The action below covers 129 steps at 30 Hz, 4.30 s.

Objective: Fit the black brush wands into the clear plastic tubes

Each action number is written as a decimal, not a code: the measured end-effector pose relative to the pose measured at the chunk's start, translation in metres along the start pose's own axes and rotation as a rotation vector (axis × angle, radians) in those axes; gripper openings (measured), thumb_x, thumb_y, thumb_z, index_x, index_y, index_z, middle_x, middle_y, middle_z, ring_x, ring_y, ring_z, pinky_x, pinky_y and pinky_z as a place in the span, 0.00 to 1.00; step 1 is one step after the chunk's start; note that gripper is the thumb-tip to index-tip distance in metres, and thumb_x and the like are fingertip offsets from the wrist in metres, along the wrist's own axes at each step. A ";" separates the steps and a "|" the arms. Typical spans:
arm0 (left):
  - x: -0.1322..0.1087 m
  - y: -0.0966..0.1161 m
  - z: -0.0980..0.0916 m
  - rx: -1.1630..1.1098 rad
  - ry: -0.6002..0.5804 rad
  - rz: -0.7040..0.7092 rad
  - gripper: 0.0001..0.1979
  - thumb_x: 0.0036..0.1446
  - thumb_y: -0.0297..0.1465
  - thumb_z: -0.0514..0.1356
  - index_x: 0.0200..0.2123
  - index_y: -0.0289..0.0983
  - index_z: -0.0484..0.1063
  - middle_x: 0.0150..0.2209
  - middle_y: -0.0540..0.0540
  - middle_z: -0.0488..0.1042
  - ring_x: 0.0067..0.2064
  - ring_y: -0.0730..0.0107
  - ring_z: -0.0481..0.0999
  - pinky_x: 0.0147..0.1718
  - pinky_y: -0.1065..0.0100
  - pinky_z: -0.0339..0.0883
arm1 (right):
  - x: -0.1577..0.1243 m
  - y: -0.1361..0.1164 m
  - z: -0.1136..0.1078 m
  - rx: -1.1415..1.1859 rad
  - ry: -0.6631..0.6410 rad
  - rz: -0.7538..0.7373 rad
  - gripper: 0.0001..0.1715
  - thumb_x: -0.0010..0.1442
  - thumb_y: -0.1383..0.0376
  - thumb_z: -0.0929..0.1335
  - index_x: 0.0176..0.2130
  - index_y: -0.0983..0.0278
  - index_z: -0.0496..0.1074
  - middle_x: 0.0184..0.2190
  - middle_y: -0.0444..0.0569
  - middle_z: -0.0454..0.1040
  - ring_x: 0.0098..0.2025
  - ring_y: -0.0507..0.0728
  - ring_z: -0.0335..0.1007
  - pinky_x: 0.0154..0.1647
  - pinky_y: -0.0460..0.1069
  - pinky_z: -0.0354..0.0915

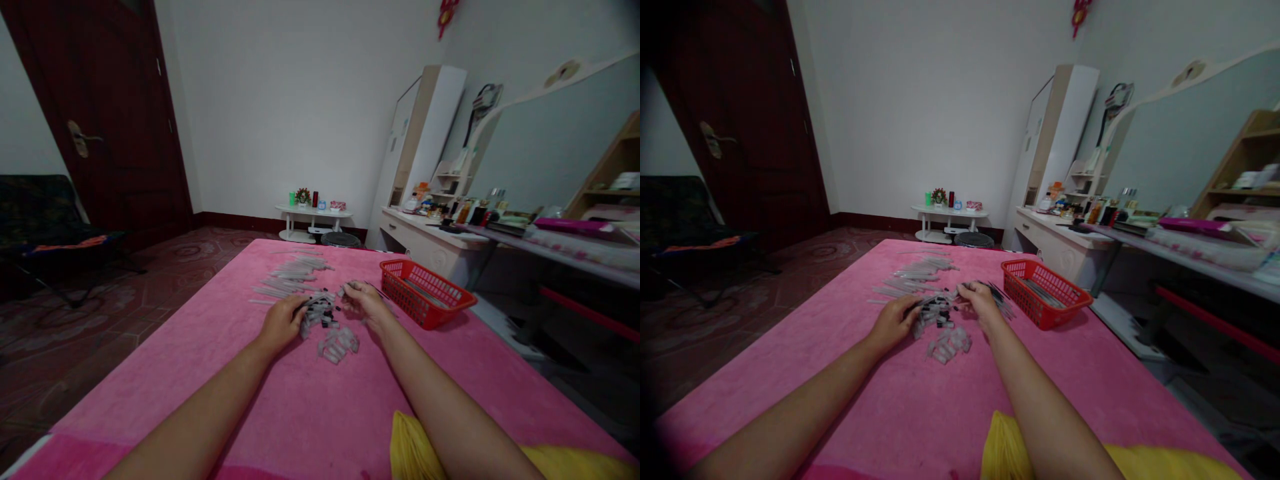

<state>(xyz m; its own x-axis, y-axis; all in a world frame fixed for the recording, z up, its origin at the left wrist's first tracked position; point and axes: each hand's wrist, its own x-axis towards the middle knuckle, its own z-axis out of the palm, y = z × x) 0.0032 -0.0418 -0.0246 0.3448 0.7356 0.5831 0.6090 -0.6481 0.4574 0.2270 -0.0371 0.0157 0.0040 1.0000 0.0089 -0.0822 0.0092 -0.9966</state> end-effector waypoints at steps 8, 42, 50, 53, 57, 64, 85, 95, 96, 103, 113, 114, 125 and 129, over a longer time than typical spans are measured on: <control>-0.001 -0.001 0.003 0.021 -0.012 0.038 0.14 0.60 0.31 0.52 0.46 0.36 0.73 0.44 0.43 0.76 0.45 0.62 0.74 0.46 0.62 0.67 | -0.003 -0.003 0.004 0.174 -0.034 0.035 0.03 0.52 0.69 0.70 0.30 0.67 0.70 0.22 0.45 0.73 0.23 0.49 0.71 0.27 0.43 0.71; -0.001 0.003 0.001 0.001 -0.028 0.015 0.14 0.59 0.31 0.52 0.46 0.38 0.74 0.43 0.43 0.77 0.45 0.63 0.74 0.45 0.64 0.66 | -0.002 -0.001 0.008 -0.556 -0.058 -0.516 0.11 0.46 0.71 0.67 0.32 0.67 0.76 0.27 0.47 0.75 0.29 0.53 0.68 0.32 0.47 0.63; 0.001 0.012 -0.008 -0.121 -0.087 -0.006 0.15 0.61 0.33 0.50 0.40 0.38 0.77 0.38 0.44 0.78 0.39 0.64 0.75 0.39 0.67 0.65 | -0.007 -0.003 0.014 -0.588 -0.079 -0.538 0.11 0.48 0.72 0.67 0.32 0.65 0.77 0.28 0.47 0.76 0.30 0.53 0.68 0.33 0.46 0.62; 0.001 0.010 -0.006 -0.210 -0.116 -0.051 0.16 0.61 0.34 0.50 0.37 0.36 0.77 0.33 0.46 0.78 0.34 0.66 0.74 0.35 0.69 0.64 | -0.009 -0.005 0.015 -0.589 -0.072 -0.570 0.11 0.48 0.72 0.66 0.32 0.65 0.77 0.29 0.47 0.77 0.31 0.54 0.69 0.35 0.47 0.62; 0.002 0.008 -0.003 -0.304 -0.139 -0.119 0.18 0.61 0.36 0.50 0.29 0.33 0.75 0.25 0.48 0.74 0.28 0.70 0.70 0.27 0.72 0.59 | -0.011 -0.008 0.016 -0.612 -0.078 -0.593 0.11 0.49 0.72 0.67 0.32 0.65 0.77 0.30 0.48 0.77 0.33 0.54 0.70 0.35 0.46 0.62; 0.001 0.008 -0.004 -0.344 -0.153 -0.104 0.17 0.60 0.35 0.50 0.31 0.32 0.76 0.26 0.48 0.74 0.27 0.70 0.70 0.28 0.72 0.60 | -0.011 -0.006 0.018 -0.682 -0.154 -0.579 0.12 0.48 0.72 0.67 0.33 0.63 0.78 0.29 0.47 0.78 0.31 0.55 0.70 0.34 0.46 0.62; -0.007 0.016 -0.005 0.188 0.091 0.058 0.13 0.58 0.32 0.53 0.43 0.41 0.75 0.37 0.44 0.77 0.37 0.65 0.74 0.35 0.68 0.65 | -0.025 -0.014 0.037 -0.606 -0.189 -0.316 0.06 0.47 0.70 0.64 0.25 0.65 0.72 0.16 0.41 0.69 0.18 0.50 0.62 0.21 0.44 0.56; 0.004 0.003 -0.021 0.114 0.243 -0.040 0.20 0.62 0.36 0.50 0.56 0.40 0.64 0.51 0.42 0.70 0.52 0.60 0.67 0.52 0.58 0.60 | -0.017 -0.061 -0.024 -0.887 0.352 -0.544 0.15 0.53 0.64 0.64 0.36 0.65 0.77 0.30 0.50 0.77 0.32 0.56 0.71 0.35 0.47 0.63; 0.005 -0.005 -0.022 0.137 0.278 -0.078 0.20 0.61 0.35 0.50 0.56 0.39 0.64 0.51 0.41 0.69 0.53 0.59 0.67 0.52 0.57 0.60 | -0.018 -0.067 -0.040 -0.919 0.481 -0.523 0.16 0.54 0.63 0.63 0.38 0.65 0.77 0.32 0.51 0.78 0.35 0.57 0.72 0.36 0.48 0.63; 0.005 -0.044 -0.024 0.271 0.131 -0.206 0.12 0.55 0.28 0.53 0.38 0.38 0.77 0.39 0.44 0.77 0.43 0.61 0.73 0.44 0.63 0.64 | -0.030 -0.070 -0.116 -1.357 0.944 -0.004 0.21 0.55 0.62 0.62 0.45 0.62 0.76 0.37 0.62 0.77 0.40 0.68 0.73 0.36 0.57 0.63; 0.003 -0.033 -0.022 0.274 -0.061 -0.254 0.12 0.54 0.31 0.54 0.36 0.41 0.77 0.36 0.46 0.79 0.40 0.63 0.75 0.36 0.69 0.63 | -0.014 -0.053 -0.081 -1.375 0.612 -0.350 0.16 0.56 0.63 0.64 0.39 0.63 0.78 0.37 0.56 0.78 0.40 0.60 0.73 0.40 0.51 0.63; 0.003 -0.033 -0.022 0.275 -0.055 -0.254 0.12 0.54 0.31 0.54 0.37 0.41 0.77 0.37 0.46 0.79 0.41 0.63 0.75 0.37 0.69 0.64 | -0.011 -0.048 -0.072 -1.322 0.508 -0.401 0.15 0.55 0.65 0.64 0.39 0.64 0.78 0.37 0.54 0.78 0.39 0.58 0.73 0.39 0.49 0.63; 0.003 -0.039 -0.026 0.451 0.004 -0.335 0.17 0.49 0.26 0.55 0.40 0.44 0.77 0.40 0.46 0.78 0.44 0.59 0.73 0.43 0.64 0.63 | -0.009 0.006 -0.011 -1.312 -0.155 -0.412 0.22 0.51 0.75 0.66 0.46 0.62 0.74 0.47 0.51 0.74 0.50 0.56 0.66 0.51 0.47 0.58; 0.003 -0.037 -0.027 0.462 -0.029 -0.348 0.13 0.51 0.30 0.56 0.37 0.46 0.78 0.39 0.47 0.78 0.44 0.58 0.73 0.40 0.63 0.62 | -0.012 0.005 -0.011 -1.316 -0.226 -0.460 0.22 0.52 0.76 0.64 0.45 0.62 0.74 0.46 0.50 0.74 0.50 0.56 0.66 0.51 0.47 0.57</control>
<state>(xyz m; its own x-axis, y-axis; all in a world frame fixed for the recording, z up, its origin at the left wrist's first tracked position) -0.0374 -0.0205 -0.0216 0.0837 0.8995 0.4288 0.9367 -0.2179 0.2742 0.2370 -0.0493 0.0095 -0.3922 0.8887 0.2373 0.8605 0.4457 -0.2469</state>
